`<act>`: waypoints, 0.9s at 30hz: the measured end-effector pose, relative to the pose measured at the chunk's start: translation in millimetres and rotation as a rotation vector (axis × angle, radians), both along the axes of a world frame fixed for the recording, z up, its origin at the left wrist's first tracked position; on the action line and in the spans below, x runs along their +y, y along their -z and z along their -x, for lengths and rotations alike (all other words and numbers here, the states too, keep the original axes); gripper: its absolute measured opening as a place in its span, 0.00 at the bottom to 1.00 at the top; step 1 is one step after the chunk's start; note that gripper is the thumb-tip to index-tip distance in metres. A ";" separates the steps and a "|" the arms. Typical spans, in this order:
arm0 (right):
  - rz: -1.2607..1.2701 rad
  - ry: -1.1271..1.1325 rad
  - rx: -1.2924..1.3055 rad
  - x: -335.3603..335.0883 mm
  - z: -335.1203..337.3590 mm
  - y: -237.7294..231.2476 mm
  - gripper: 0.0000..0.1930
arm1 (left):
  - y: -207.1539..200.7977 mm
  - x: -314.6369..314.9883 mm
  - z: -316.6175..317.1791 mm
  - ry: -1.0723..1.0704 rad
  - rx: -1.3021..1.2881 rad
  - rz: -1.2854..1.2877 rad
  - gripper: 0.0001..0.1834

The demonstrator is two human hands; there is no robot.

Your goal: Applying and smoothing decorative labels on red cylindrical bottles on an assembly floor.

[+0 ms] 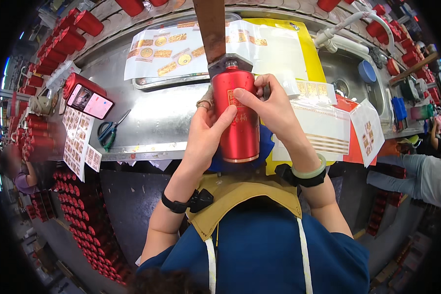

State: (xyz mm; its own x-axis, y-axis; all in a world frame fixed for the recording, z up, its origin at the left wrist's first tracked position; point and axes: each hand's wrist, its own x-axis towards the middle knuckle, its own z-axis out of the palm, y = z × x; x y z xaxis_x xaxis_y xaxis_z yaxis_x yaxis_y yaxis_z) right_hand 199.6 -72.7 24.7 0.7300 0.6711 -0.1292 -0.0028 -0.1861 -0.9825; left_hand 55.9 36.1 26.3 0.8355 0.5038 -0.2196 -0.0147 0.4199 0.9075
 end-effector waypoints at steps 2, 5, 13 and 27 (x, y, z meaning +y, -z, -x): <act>-0.012 0.007 -0.024 -0.3 -0.9 3.2 0.31 | -1.0 0.2 -0.3 0.016 0.009 0.011 0.36; -0.050 0.017 -0.057 -0.3 -1.4 6.6 0.30 | 0.3 -1.2 -1.5 0.005 -0.010 0.002 0.37; -0.021 0.005 0.000 -1.6 -1.3 1.0 0.30 | 2.8 0.0 -0.6 0.018 0.007 0.012 0.37; -0.084 -0.065 -0.169 -60.1 46.6 -40.7 0.12 | 3.4 5.9 6.3 0.089 -0.048 -0.028 0.42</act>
State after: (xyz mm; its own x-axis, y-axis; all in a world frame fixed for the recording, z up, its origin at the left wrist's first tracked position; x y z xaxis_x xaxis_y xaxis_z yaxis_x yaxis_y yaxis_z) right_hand 153.0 -132.8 65.4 0.6912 0.7210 0.0495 0.1724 -0.0980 -0.9801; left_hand 49.6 42.0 22.9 0.8866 0.4320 -0.1651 -0.0223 0.3964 0.9178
